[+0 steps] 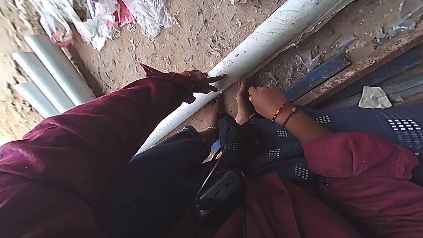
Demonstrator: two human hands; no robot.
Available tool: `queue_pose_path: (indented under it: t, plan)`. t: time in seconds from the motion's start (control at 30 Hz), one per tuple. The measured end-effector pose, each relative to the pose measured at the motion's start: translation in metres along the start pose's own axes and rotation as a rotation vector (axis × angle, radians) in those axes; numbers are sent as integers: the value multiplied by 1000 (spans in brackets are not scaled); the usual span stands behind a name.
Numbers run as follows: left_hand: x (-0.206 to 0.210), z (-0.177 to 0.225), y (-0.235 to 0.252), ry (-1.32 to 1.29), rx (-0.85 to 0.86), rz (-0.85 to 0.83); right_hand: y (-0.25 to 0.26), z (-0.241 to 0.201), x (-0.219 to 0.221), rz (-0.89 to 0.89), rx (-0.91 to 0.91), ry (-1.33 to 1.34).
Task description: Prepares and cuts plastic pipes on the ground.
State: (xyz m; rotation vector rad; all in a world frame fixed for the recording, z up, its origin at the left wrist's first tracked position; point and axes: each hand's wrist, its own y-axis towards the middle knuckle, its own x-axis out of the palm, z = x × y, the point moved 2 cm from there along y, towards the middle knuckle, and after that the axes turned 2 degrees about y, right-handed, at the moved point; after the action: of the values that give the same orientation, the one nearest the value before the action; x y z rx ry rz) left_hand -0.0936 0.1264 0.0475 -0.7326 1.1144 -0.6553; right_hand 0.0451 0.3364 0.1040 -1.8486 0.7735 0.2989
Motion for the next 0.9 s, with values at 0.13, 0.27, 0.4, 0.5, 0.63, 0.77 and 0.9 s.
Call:
queue_pose_path:
  t: [0.13, 0.27, 0.4, 0.5, 0.63, 0.77, 0.9]
  plan:
    - [-32, 7, -14, -220, -30, 184, -1, 0, -1, 5, 7, -3]
    - [-34, 5, -20, -183, 22, 222, -1, -1, -1, 1, 2, -5]
    - [-14, 0, -19, -112, 90, 355, 0, 1, 0, 6, 6, -3]
    - [-2, -2, -19, -128, 157, 564, 1, 0, 0, 3, -1, -7]
    - [-12, 11, -19, -23, 108, 350, 0, 0, -1, -6, 3, -2]
    - [-11, 17, -14, 37, 64, 262, 0, 0, 0, 2, -4, -1]
    - [-22, 13, -13, -11, 38, 95, -1, 1, -1, 3, -2, 2]
